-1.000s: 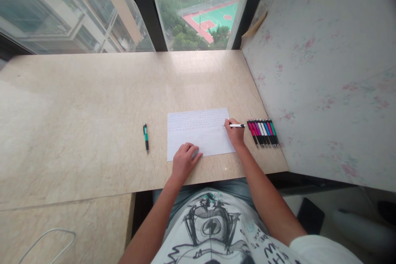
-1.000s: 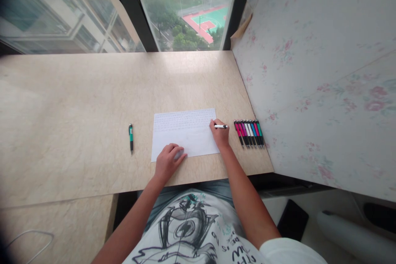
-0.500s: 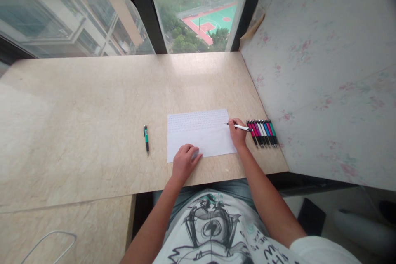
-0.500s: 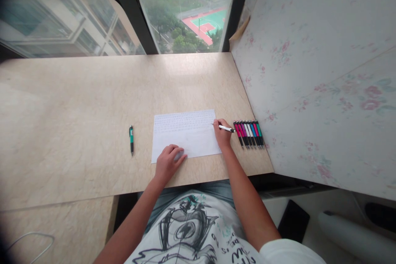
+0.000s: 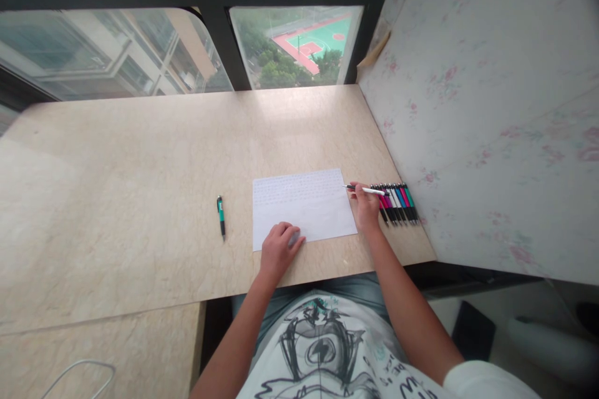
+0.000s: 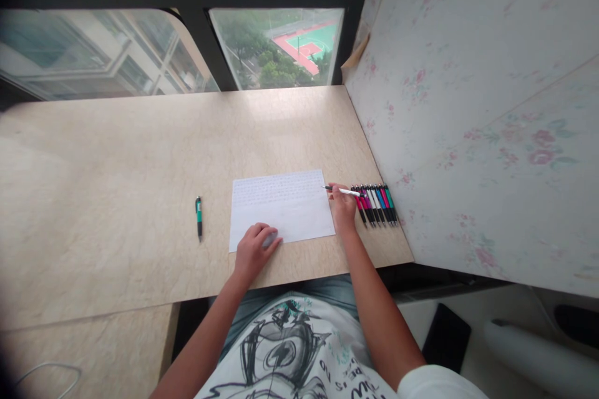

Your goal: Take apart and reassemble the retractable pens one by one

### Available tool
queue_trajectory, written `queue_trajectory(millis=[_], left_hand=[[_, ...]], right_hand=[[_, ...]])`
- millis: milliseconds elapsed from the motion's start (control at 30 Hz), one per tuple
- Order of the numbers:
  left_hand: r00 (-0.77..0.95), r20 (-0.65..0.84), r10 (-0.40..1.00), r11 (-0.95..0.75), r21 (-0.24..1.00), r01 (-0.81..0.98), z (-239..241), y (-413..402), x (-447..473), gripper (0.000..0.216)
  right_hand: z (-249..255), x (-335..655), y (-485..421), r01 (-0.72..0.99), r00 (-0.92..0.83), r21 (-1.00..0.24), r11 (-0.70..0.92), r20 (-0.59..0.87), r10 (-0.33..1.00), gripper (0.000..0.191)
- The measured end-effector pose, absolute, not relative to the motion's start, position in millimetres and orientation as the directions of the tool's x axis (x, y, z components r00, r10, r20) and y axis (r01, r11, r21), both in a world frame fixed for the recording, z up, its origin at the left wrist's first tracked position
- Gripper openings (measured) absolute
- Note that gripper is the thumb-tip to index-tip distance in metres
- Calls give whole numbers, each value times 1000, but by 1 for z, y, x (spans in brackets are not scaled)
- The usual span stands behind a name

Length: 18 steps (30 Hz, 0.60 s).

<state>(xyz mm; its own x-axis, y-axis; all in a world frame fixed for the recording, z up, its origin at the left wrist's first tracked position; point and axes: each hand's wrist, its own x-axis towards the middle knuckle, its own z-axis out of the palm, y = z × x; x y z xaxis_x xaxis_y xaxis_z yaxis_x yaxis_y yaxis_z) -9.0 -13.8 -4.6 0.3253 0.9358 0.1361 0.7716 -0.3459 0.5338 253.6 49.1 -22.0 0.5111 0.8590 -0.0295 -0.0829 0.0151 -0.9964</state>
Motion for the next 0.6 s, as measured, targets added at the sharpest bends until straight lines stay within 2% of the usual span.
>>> queue_trajectory(millis=[133,200,333,600], left_hand=[[320,140,937,-344,530,776,-5,-14,-9,16],[316,145,938,-344,531,774,-6,-14,-9,16],[315,149,937,-345,532,774,-6,-13,-9,16],[308,142,941,-335,533,777,-6,-13,-9,15]], right_hand=[[-14,253,38,-334,451,-942,23,-139,882,49],[-9,251,30,-381,416,-924,16,-156,896,58],[-3,243,16,-351,376,-936,-14,-155,914,67],[-7,233,4,-351,356,-935,-48,-180,917,52]])
